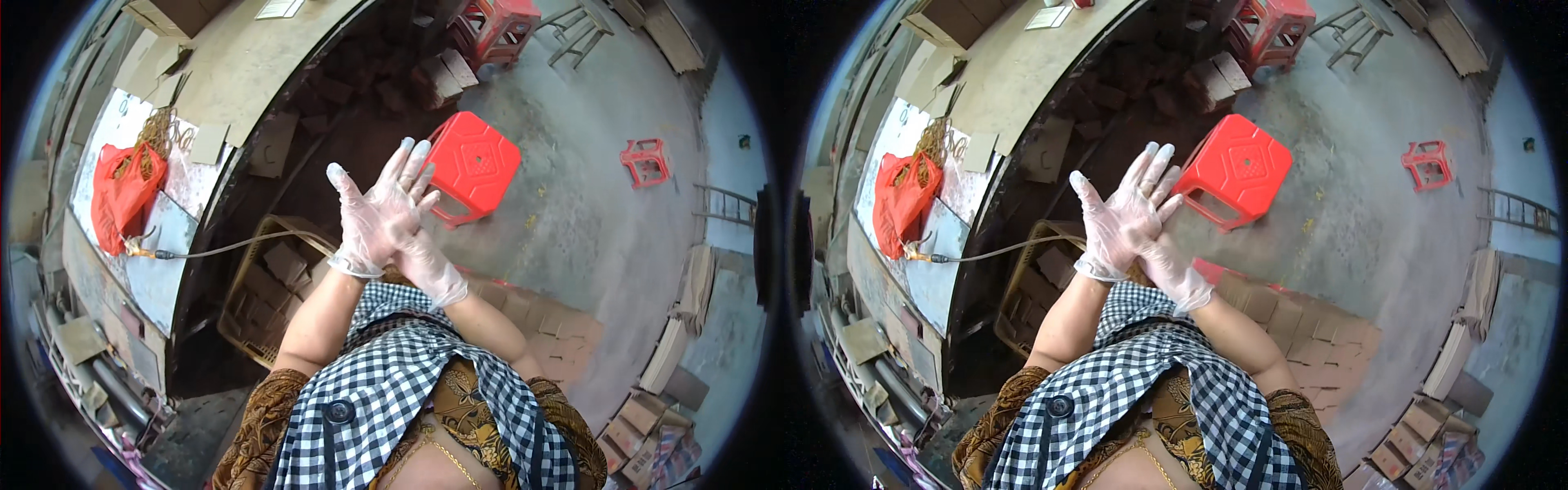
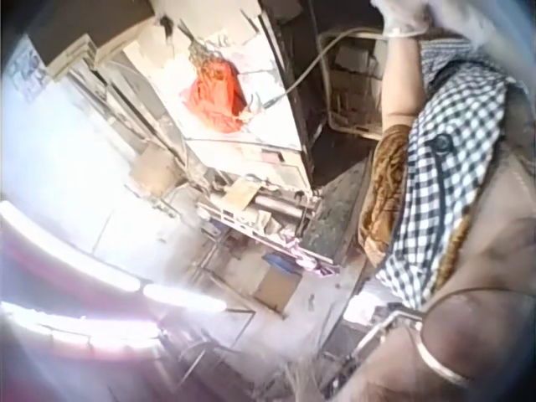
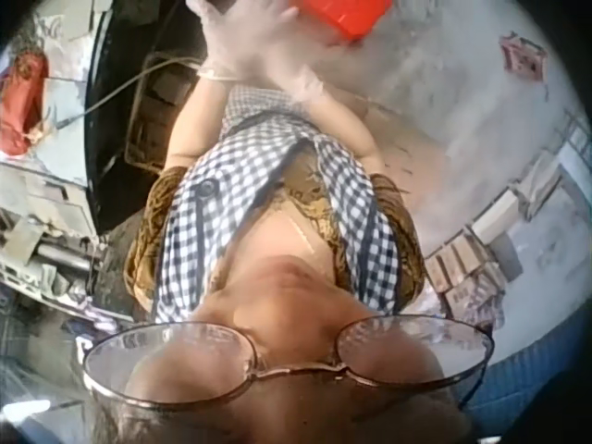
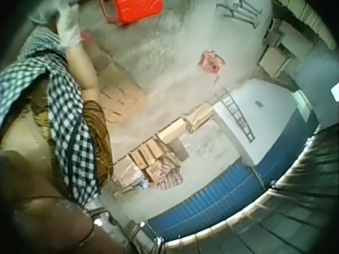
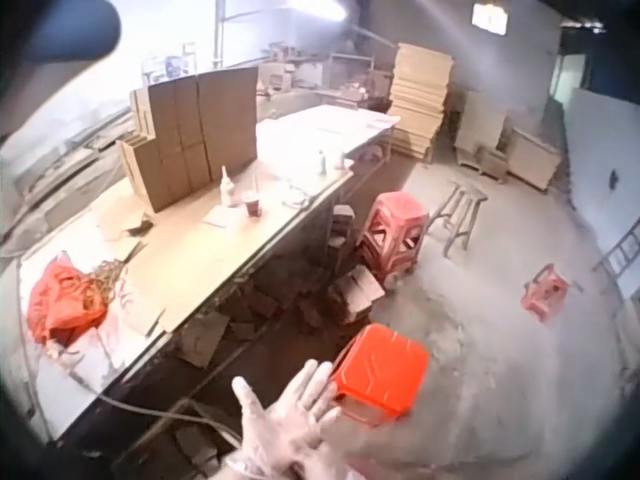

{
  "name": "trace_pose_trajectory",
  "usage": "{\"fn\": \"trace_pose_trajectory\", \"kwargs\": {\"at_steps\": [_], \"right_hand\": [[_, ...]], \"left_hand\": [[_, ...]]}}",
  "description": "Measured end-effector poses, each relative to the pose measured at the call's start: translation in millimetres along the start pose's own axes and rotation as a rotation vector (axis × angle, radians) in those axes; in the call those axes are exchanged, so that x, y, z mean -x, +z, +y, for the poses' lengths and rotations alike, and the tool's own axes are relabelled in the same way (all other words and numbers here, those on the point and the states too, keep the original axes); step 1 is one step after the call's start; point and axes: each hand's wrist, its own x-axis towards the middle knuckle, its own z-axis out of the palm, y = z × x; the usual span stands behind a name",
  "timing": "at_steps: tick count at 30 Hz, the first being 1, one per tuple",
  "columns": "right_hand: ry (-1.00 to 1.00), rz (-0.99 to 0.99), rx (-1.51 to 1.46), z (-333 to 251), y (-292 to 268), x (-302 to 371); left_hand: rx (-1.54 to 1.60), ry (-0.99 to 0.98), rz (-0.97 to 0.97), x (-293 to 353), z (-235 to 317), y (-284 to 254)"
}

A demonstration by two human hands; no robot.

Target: The person assembles small cardboard boxes by applying glue to the edges of pre-cut cardboard pieces and pressing them together. They repeatedly pick up pieces, apply glue, and join them to form box structures, then secure the assembled boxes with rubber bands.

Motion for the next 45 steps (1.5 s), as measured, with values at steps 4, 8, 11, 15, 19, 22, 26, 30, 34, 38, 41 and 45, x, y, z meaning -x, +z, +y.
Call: {"fn": "trace_pose_trajectory", "kwargs": {"at_steps": [4, 8, 11, 15, 19, 22, 26, 30, 34, 38, 41, 45], "right_hand": [[0.185, -0.016, 0.068, -24.9, 1.8, -15.0], [0.193, -0.015, 0.747, -75.2, 8.2, -17.8], [-0.298, -0.036, 1.246, -88.0, 19.9, -17.0], [-0.526, -0.17, 1.501, -91.0, 25.2, -37.3], [-0.625, -0.464, 1.347, -91.1, 31.2, -73.2], [-0.571, -0.71, 1.191, -84.6, 45.0, -98.3], [-0.459, -0.962, 1.227, -72.6, 68.0, -149.0], [-0.401, -1.072, 1.191, -58.1, 88.3, -211.5], [-0.369, -0.997, 1.136, -41.4, 107.7, -267.0], [-0.404, -0.885, 1.056, -20.1, 109.2, -307.7], [-0.55, -0.771, 0.881, -26.7, 110.3, -331.5], [-0.832, -0.467, 1.089, -50.2, 127.1, -388.8]], "left_hand": [[-0.091, 0.088, 0.007, -36.0, 11.7, 5.7], [-0.239, 0.229, 0.059, -64.2, 20.8, 9.4], [-0.27, 0.268, 0.083, -77.1, 26.7, 11.6], [-0.303, 0.272, 0.036, -87.5, 37.2, 16.0], [-0.347, 0.255, -0.026, -87.1, 60.4, 30.4], [-0.292, 0.271, -0.074, -91.7, 86.2, 17.6], [-0.366, 0.416, -0.017, -106.8, 143.2, 3.1], [0.562, 0.381, -0.303, -122.9, 211.9, -15.4], [-0.084, 0.566, -0.138, -139.7, 267.7, -3.2], [-0.082, 0.616, -0.14, -156.4, 313.8, -17.9], [-0.147, 0.715, 0.021, -159.5, 336.6, -18.9], [-0.037, 0.741, 0.056, -157.5, 347.9, -27.8]]}}
